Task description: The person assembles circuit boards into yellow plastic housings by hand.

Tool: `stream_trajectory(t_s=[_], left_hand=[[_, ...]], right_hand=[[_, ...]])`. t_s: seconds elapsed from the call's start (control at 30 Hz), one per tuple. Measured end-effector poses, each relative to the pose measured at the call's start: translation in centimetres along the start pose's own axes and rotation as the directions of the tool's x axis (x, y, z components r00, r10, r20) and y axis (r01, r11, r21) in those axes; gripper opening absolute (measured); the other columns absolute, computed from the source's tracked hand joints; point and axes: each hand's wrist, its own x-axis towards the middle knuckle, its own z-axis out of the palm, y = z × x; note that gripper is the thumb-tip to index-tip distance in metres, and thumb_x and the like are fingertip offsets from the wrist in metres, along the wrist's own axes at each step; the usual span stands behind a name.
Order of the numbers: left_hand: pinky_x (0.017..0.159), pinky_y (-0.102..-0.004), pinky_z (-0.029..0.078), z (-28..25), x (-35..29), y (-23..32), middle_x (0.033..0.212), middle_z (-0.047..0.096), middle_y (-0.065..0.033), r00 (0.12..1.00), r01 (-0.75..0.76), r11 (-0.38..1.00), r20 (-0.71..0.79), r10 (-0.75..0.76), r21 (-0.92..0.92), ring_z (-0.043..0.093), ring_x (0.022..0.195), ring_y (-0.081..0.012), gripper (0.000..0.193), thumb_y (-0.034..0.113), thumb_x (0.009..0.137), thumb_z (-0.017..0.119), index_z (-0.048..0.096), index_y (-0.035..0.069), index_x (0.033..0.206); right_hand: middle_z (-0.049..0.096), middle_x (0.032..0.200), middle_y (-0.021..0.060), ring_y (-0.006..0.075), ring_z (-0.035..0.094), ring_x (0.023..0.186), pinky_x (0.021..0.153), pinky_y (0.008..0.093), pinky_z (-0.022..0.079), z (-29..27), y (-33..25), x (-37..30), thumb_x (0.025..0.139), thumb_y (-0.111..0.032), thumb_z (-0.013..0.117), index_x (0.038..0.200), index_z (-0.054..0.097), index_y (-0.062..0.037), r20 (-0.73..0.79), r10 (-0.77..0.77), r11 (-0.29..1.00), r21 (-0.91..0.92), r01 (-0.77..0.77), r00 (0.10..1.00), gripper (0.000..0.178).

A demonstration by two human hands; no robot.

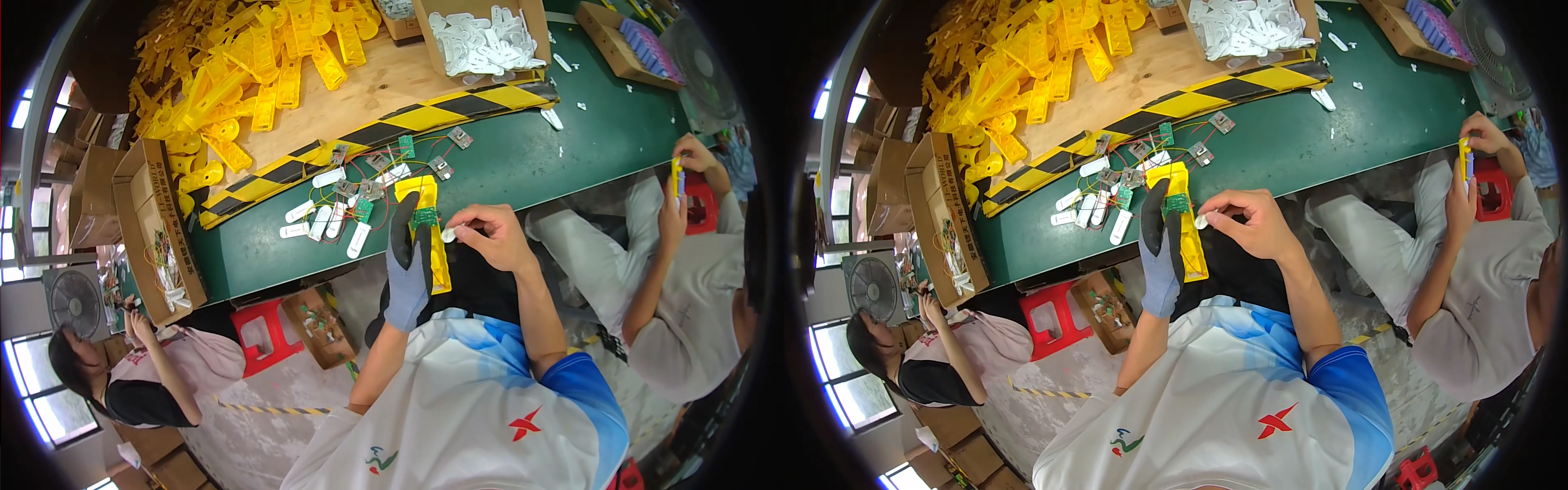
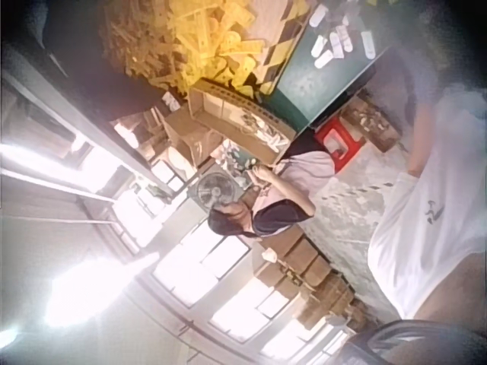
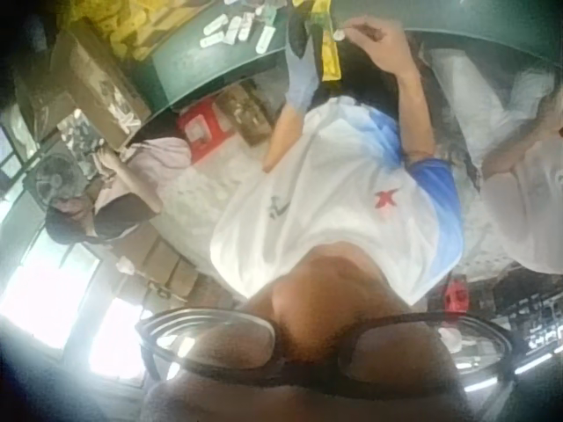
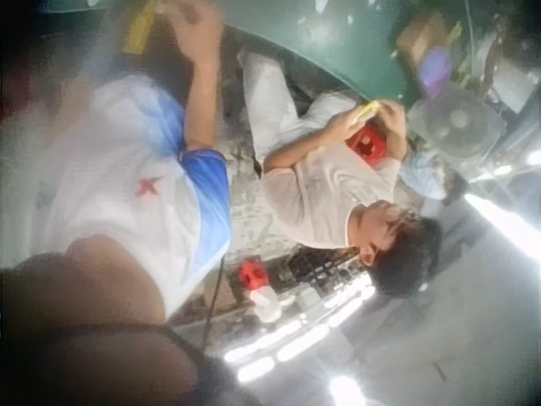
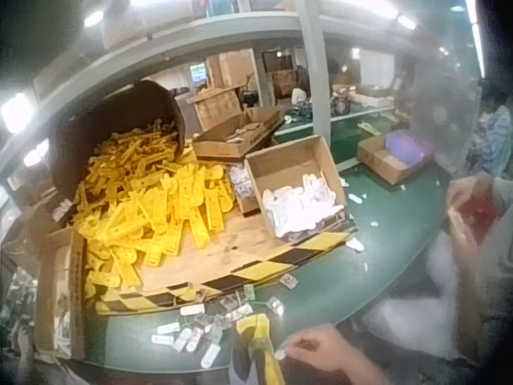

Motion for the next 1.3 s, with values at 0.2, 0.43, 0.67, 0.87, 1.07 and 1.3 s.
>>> stream_trajectory(t_s=[0.2,0.43,0.67,0.87,1.07,1.3], left_hand=[[0.097,-0.0328,0.044,-1.4,-0.3,0.6,0.138,0.05,-0.0128,0.999,0.016,0.995,-0.051,-0.011,0.098,0.053,0.117,-0.0191,0.049,-0.002,0.093,0.048,0.042,0.002,0.141],[0.095,-0.0354,0.045,-0.2,0.0,0.4,0.127,0.058,-0.0204,0.96,-0.271,0.867,0.05,0.275,0.418,0.059,0.114,-0.0301,0.045,-0.001,0.09,0.056,0.049,0.0,0.133],[0.085,-0.0358,0.049,-0.3,0.3,1.1,0.113,0.062,-0.0189,0.946,-0.297,0.864,-0.001,0.325,0.408,0.063,0.101,-0.0304,0.034,0.002,0.09,0.056,0.056,-0.001,0.124],[0.092,-0.0346,0.046,-0.1,0.6,1.5,0.116,0.062,-0.0173,0.958,-0.275,0.883,0.029,0.286,0.381,0.06,0.107,-0.0248,0.033,0.002,0.092,0.053,0.055,-0.003,0.125],[0.095,-0.0359,0.045,-0.6,-0.3,0.4,0.12,0.061,-0.0178,0.98,-0.176,0.926,-0.03,0.197,0.335,0.059,0.111,-0.026,0.033,0.002,0.093,0.051,0.053,-0.003,0.126],[0.087,-0.0388,0.048,-0.7,0.9,0.9,0.113,0.059,-0.0211,0.962,-0.266,0.802,0.098,0.254,0.534,0.06,0.101,-0.0342,0.031,0.003,0.093,0.05,0.051,-0.002,0.123]], right_hand=[[0.069,0.081,0.0044,0.0086,0.065,0.073,0.067,0.0227,0.053,1.3,-0.3,0.4,0.089,-0.006,0.067,0.094,0.069,0.0025,0.016,0.114,0.989,0.091,-0.115,0.993,0.01],[0.068,0.083,0.0032,0.0075,0.062,0.074,0.067,0.0224,0.052,0.4,0.4,-0.4,0.09,-0.007,0.066,0.093,0.069,0.0021,-0.042,0.153,0.985,0.084,-0.149,0.987,0.01],[0.063,0.09,0.0036,0.0077,0.06,0.082,0.075,0.0221,0.05,2.5,0.2,0.8,0.086,-0.001,0.069,0.11,0.06,0.0008,-0.065,0.053,0.978,0.205,-0.039,0.997,0.025],[0.063,0.094,0.0042,0.0085,0.061,0.085,0.079,0.0227,0.05,2.7,0.3,0.6,0.085,0.002,0.069,0.122,0.055,0.0018,-0.071,0.099,0.921,0.385,-0.065,0.993,0.04],[0.064,0.106,0.0076,0.0123,0.062,0.091,0.084,0.0256,0.052,3.0,0.6,0.5,0.079,0.007,0.073,0.12,0.06,0.0049,-0.039,0.166,0.907,0.399,-0.137,0.985,0.044],[0.062,0.106,0.0093,0.0144,0.063,0.091,0.082,0.025,0.052,3.9,1.0,0.4,0.08,0.012,0.068,0.121,0.063,0.0043,-0.176,0.003,0.936,0.348,0.059,0.984,0.042]])
